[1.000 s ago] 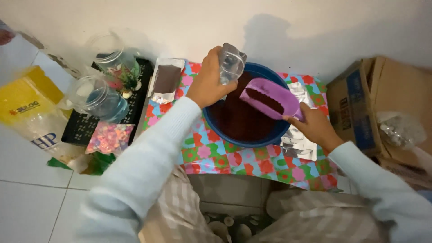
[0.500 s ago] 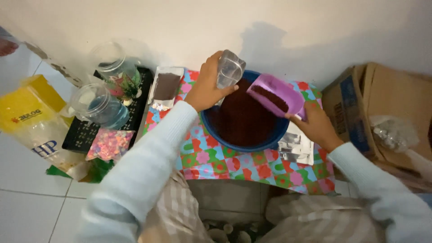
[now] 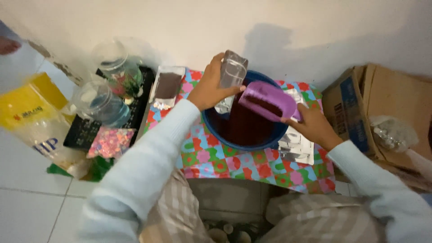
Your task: The person is manually filling small foil pouches with granular bait material using a plastic scoop from a large bucket.
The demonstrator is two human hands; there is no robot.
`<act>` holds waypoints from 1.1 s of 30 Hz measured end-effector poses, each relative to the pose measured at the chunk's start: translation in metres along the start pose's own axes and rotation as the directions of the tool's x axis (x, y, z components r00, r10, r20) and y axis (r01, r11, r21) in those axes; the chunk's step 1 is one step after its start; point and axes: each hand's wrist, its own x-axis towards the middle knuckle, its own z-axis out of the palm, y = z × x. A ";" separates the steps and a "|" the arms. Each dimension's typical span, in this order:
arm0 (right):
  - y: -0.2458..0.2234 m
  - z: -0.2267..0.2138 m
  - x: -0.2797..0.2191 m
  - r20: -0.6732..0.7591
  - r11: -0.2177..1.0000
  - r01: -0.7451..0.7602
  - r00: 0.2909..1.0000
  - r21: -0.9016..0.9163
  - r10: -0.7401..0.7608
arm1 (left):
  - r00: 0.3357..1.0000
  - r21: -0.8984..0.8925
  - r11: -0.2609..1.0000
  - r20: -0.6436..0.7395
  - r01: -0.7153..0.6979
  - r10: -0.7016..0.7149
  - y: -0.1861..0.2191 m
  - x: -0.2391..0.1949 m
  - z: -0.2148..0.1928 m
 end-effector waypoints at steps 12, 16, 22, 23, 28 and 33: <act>-0.006 -0.005 0.003 -0.138 0.994 0.074 0.989 0.085 -0.061 | 0.998 -0.040 0.998 0.000 0.058 -0.058 0.002 0.002 -0.004; -0.010 -0.005 0.004 -0.091 0.999 0.015 0.996 0.040 -0.011 | 0.998 -0.061 0.998 -0.048 0.025 -0.028 0.006 -0.002 -0.004; -0.005 0.001 0.003 -0.077 0.997 -0.068 0.995 0.021 0.069 | 0.999 -0.076 0.997 -0.051 0.009 -0.012 0.000 0.005 -0.003; -0.002 0.004 0.004 -0.128 0.997 0.001 0.992 0.074 0.008 | 0.997 -0.036 0.998 -0.062 -0.044 0.042 -0.005 0.006 0.000; -0.002 0.008 0.008 -0.108 0.995 0.003 0.994 0.095 0.008 | 0.991 0.047 0.994 -0.080 -0.100 0.103 -0.017 0.006 0.005; 0.000 0.012 0.007 -0.076 0.997 -0.017 0.997 0.075 0.023 | 0.993 0.113 0.989 -0.064 -0.094 0.101 -0.017 0.004 0.007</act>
